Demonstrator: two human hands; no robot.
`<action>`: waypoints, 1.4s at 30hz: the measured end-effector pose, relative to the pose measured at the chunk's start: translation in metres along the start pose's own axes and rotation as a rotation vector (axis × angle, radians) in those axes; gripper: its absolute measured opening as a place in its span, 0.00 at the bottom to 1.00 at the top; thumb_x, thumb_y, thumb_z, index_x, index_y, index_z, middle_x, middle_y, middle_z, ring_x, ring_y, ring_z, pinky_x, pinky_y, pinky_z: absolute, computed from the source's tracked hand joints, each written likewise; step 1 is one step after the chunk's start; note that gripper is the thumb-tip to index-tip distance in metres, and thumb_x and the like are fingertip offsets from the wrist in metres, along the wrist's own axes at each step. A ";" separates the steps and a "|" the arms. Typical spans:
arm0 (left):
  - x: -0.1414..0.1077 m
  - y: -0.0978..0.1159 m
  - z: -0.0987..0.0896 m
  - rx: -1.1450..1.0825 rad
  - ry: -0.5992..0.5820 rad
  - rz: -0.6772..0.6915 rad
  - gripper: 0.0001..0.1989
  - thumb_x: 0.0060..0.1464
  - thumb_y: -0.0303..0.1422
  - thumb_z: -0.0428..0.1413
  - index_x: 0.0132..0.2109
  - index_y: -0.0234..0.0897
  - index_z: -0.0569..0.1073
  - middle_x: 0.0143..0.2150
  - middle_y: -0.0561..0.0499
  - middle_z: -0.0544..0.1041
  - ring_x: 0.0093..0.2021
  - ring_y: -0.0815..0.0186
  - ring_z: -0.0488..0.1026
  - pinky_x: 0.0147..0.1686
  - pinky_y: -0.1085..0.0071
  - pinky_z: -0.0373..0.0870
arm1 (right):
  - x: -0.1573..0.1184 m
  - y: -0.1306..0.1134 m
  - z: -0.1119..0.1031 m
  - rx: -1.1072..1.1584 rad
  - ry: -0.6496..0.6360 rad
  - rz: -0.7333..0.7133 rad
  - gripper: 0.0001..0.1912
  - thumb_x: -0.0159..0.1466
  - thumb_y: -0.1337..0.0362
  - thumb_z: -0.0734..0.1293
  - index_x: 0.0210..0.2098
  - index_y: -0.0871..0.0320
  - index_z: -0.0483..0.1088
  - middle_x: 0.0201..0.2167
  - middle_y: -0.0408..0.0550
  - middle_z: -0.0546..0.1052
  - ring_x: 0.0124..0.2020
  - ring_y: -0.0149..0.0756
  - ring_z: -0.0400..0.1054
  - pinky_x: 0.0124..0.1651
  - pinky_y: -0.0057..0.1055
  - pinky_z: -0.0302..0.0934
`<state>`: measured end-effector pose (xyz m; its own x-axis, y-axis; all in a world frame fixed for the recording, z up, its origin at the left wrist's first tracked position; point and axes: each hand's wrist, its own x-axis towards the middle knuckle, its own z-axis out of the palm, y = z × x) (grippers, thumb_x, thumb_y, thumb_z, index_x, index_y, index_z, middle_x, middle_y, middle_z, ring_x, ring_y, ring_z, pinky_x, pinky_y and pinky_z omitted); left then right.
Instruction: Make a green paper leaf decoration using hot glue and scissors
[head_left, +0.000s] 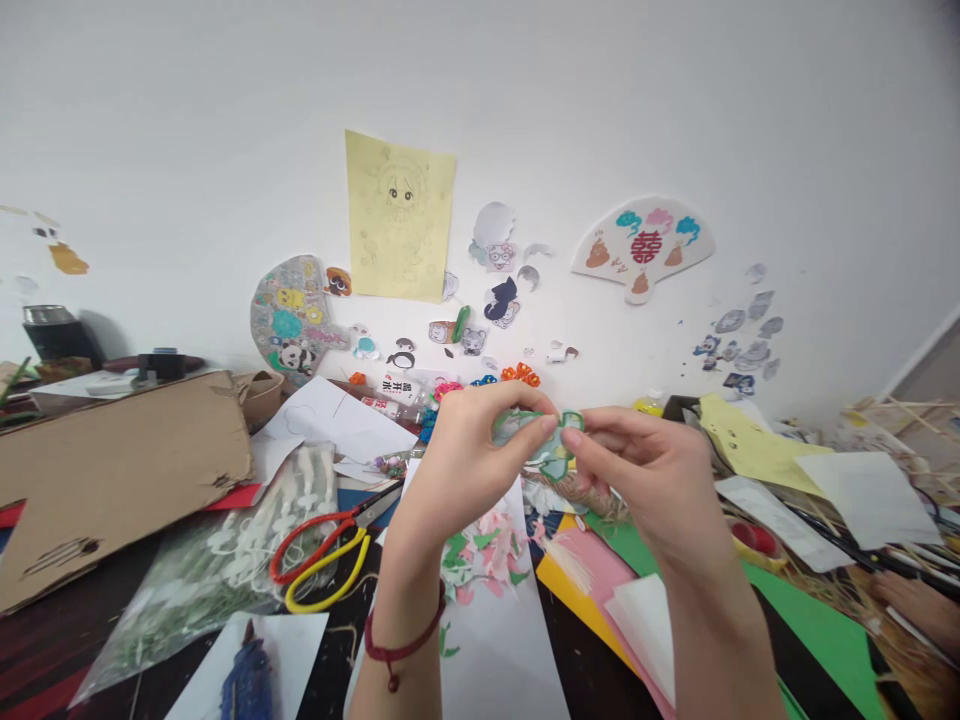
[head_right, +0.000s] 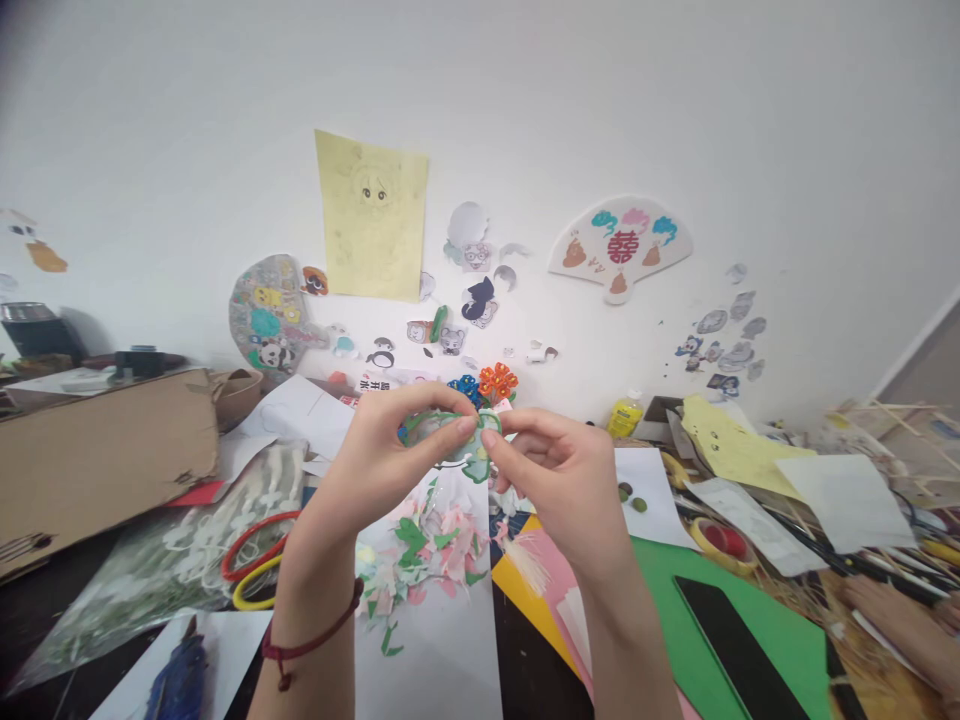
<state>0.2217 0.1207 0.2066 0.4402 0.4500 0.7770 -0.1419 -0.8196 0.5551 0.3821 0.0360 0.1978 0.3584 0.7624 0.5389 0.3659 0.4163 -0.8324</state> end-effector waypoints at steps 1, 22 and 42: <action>0.000 0.000 0.000 0.002 -0.002 -0.002 0.05 0.62 0.27 0.59 0.36 0.37 0.77 0.33 0.56 0.80 0.34 0.70 0.75 0.38 0.72 0.68 | 0.000 0.000 0.000 0.001 0.000 0.002 0.08 0.58 0.59 0.77 0.33 0.56 0.80 0.15 0.39 0.74 0.17 0.28 0.68 0.22 0.24 0.63; 0.001 0.005 0.001 0.053 0.060 0.092 0.02 0.60 0.27 0.61 0.39 0.38 0.77 0.38 0.54 0.80 0.42 0.66 0.75 0.45 0.67 0.67 | -0.002 -0.006 0.002 0.010 -0.010 0.038 0.12 0.57 0.55 0.78 0.34 0.58 0.80 0.16 0.41 0.73 0.17 0.30 0.67 0.20 0.26 0.61; 0.003 -0.001 0.005 0.050 0.101 0.062 0.12 0.66 0.32 0.57 0.32 0.39 0.75 0.30 0.55 0.78 0.34 0.66 0.72 0.39 0.65 0.64 | -0.003 -0.009 0.003 0.017 -0.074 0.079 0.10 0.59 0.56 0.76 0.33 0.57 0.80 0.15 0.41 0.73 0.16 0.28 0.64 0.18 0.25 0.56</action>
<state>0.2275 0.1206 0.2067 0.3403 0.4292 0.8366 -0.1206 -0.8625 0.4915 0.3751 0.0315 0.2031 0.3206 0.8276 0.4607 0.3240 0.3613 -0.8744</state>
